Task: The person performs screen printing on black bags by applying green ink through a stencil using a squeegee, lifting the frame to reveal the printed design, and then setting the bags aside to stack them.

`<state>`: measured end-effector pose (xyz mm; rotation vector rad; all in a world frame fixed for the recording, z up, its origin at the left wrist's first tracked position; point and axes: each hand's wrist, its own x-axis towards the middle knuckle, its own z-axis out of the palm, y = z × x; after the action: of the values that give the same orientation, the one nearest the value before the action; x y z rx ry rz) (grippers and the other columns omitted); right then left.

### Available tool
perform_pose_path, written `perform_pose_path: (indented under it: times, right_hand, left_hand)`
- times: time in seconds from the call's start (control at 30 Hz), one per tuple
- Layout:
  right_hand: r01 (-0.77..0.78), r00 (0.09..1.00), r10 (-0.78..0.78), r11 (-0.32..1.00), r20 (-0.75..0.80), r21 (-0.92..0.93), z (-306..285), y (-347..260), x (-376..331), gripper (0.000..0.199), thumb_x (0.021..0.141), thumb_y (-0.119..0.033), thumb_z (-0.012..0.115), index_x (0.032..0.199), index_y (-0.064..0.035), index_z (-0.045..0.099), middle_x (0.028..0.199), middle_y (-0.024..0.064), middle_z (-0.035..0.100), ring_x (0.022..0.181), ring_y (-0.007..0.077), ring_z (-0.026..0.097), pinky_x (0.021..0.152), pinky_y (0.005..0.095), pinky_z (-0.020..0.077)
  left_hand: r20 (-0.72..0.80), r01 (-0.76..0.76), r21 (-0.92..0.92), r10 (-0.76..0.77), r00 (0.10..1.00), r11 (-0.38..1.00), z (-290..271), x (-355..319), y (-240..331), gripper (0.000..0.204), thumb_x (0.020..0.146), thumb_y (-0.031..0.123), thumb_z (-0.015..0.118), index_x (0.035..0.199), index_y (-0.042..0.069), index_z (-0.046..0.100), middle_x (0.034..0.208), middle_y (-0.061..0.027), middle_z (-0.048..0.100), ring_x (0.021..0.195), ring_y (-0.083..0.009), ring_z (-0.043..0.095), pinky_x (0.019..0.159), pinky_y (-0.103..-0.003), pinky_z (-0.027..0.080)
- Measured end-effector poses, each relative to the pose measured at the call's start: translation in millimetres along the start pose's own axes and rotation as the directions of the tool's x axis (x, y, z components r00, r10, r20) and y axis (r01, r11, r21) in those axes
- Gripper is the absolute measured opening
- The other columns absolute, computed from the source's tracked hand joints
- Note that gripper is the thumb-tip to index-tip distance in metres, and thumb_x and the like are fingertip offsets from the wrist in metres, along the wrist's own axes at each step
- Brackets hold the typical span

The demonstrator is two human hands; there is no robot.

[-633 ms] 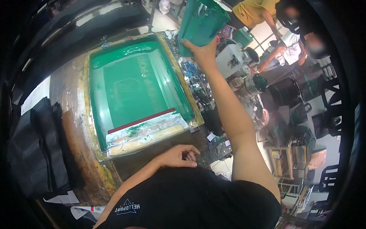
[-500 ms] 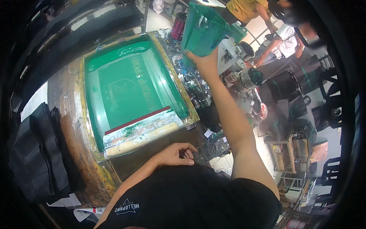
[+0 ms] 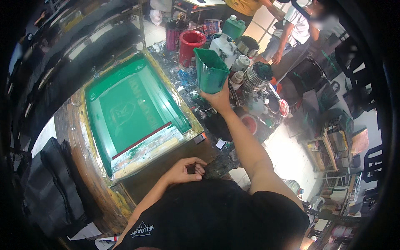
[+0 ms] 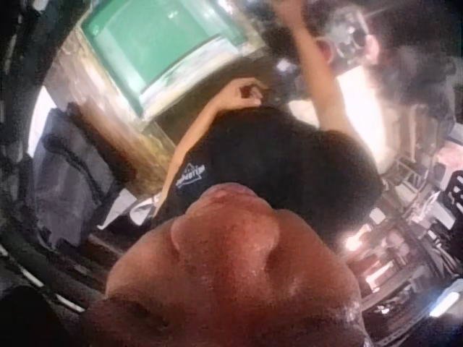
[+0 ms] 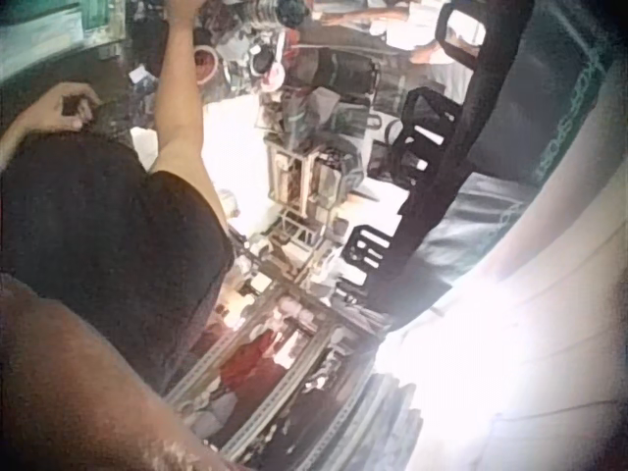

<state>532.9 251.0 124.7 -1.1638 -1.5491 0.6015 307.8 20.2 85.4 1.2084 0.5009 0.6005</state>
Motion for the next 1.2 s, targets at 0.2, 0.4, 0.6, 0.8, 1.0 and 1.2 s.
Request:
perform_pose_path:
  times: [0.2,0.4,0.6,0.8,1.0,1.2]
  right_hand:
    - [0.034,0.999,-0.034,0.994,0.000,-0.105,-14.9,14.5,-5.1,0.107,0.062,-0.026,0.096,0.149,-0.0033,0.039,0.132,0.0181,0.062,0.121,0.0324,0.063,0.105,0.0436,0.0490]
    - [0.031,0.999,-0.030,0.995,0.018,-0.093,-24.2,22.4,-9.2,0.105,0.061,-0.023,0.093,0.149,-0.0042,0.039,0.132,0.0194,0.062,0.122,0.0362,0.063,0.106,0.0445,0.0490]
    - [-0.049,0.998,0.053,0.994,0.034,-0.101,-33.6,9.8,-13.9,0.102,0.062,-0.025,0.093,0.147,-0.0031,0.042,0.131,0.0180,0.063,0.120,0.0298,0.062,0.106,0.0418,0.0482]
    - [0.057,0.992,-0.074,0.986,-0.107,-0.154,-36.7,16.6,-24.2,0.100,0.061,-0.021,0.092,0.146,-0.0023,0.043,0.128,0.0179,0.065,0.117,0.0318,0.065,0.104,0.0430,0.0500]
    - [-0.251,0.955,0.208,0.946,-0.209,-0.206,-44.2,3.3,-31.2,0.095,0.062,-0.020,0.092,0.142,-0.0001,0.044,0.125,0.0236,0.066,0.119,0.0392,0.066,0.104,0.0450,0.0507]
    - [-0.236,0.964,0.211,0.961,-0.164,-0.147,-54.5,1.5,-36.3,0.094,0.063,-0.016,0.091,0.142,-0.0016,0.041,0.127,0.0270,0.065,0.121,0.0431,0.065,0.104,0.0467,0.0511]
  left_hand:
    - [-0.041,-0.047,-0.168,0.041,0.998,0.985,-3.7,-2.5,-9.1,0.058,0.092,0.030,0.083,0.137,0.000,0.060,0.112,-0.0118,0.073,0.104,-0.0169,0.068,0.095,-0.033,0.054]
    - [-0.055,-0.012,-0.152,0.004,0.998,0.988,0.1,-3.5,-4.8,0.052,0.094,0.019,0.081,0.136,-0.001,0.059,0.111,-0.0101,0.073,0.105,-0.0163,0.069,0.097,-0.034,0.054]
    - [-0.072,0.005,-0.126,-0.014,0.997,0.992,1.4,-2.9,-5.5,0.050,0.095,0.020,0.079,0.135,-0.001,0.060,0.111,-0.0108,0.073,0.105,-0.0173,0.069,0.095,-0.034,0.055]
    - [-0.123,0.014,-0.096,-0.026,0.992,0.995,5.0,-1.5,-5.5,0.067,0.089,0.042,0.084,0.133,-0.003,0.061,0.111,-0.0136,0.074,0.102,-0.0197,0.071,0.093,-0.034,0.056]
    - [-0.130,-0.018,-0.092,0.005,0.991,0.996,6.9,-0.2,-2.2,0.051,0.095,0.028,0.080,0.131,-0.002,0.062,0.108,-0.0110,0.072,0.102,-0.0182,0.069,0.094,-0.035,0.055]
    - [-0.162,-0.016,-0.129,-0.005,0.987,0.992,9.1,-0.6,-6.0,0.050,0.095,0.028,0.081,0.130,-0.002,0.062,0.107,-0.0110,0.072,0.101,-0.0185,0.070,0.094,-0.036,0.055]
